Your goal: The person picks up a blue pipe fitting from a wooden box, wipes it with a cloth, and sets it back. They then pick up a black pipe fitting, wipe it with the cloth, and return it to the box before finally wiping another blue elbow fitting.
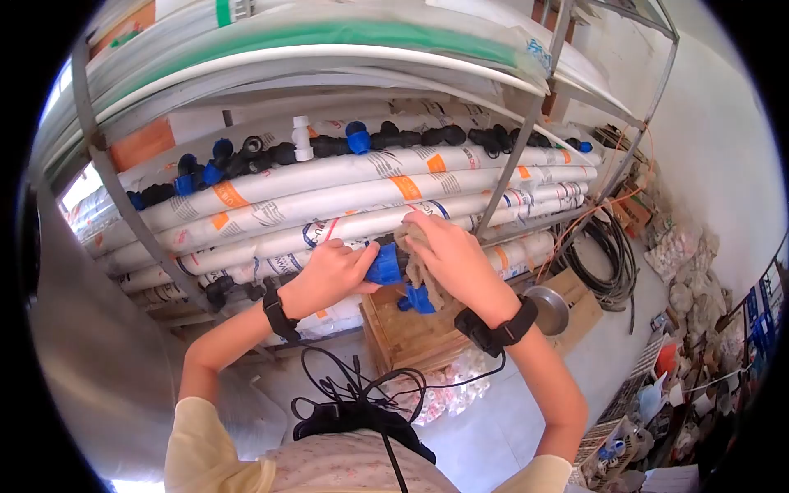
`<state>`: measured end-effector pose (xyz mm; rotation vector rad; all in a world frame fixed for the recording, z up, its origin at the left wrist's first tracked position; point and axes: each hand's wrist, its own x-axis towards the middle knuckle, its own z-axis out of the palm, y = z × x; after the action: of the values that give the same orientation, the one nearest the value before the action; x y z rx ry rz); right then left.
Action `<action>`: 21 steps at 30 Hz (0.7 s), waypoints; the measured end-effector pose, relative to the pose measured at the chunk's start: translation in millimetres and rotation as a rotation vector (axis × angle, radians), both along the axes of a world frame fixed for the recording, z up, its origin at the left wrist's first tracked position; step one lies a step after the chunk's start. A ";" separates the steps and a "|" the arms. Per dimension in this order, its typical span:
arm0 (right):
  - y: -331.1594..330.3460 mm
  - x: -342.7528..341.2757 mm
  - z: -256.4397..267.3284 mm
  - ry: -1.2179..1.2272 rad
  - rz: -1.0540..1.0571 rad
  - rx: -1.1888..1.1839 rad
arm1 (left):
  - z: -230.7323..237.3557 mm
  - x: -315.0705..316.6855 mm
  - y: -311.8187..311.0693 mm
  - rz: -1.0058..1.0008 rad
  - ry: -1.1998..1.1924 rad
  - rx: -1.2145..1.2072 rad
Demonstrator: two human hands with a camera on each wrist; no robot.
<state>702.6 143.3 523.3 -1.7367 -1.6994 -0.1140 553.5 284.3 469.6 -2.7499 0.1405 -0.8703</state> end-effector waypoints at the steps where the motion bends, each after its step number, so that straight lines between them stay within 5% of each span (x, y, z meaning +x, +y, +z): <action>1: 1.5 0.3 0.9 0.030 0.002 0.016 | 0.9 -4.4 1.5 0.002 -0.028 0.015; 9: 19.4 -11.4 -2.9 0.520 0.207 -0.023 | 29.4 -55.0 12.5 -0.024 -0.084 0.095; 18: 31.4 -60.7 -6.6 0.439 0.410 -0.223 | 38.0 -96.3 25.7 -0.107 0.058 0.019; 21: 36.0 -72.2 -4.0 0.503 0.466 -0.452 | 38.1 -109.7 31.7 -0.102 0.130 0.009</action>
<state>630.4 179.3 519.3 -1.4377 -1.7614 0.9002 443.7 315.9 507.7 -2.8111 0.3106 -0.7128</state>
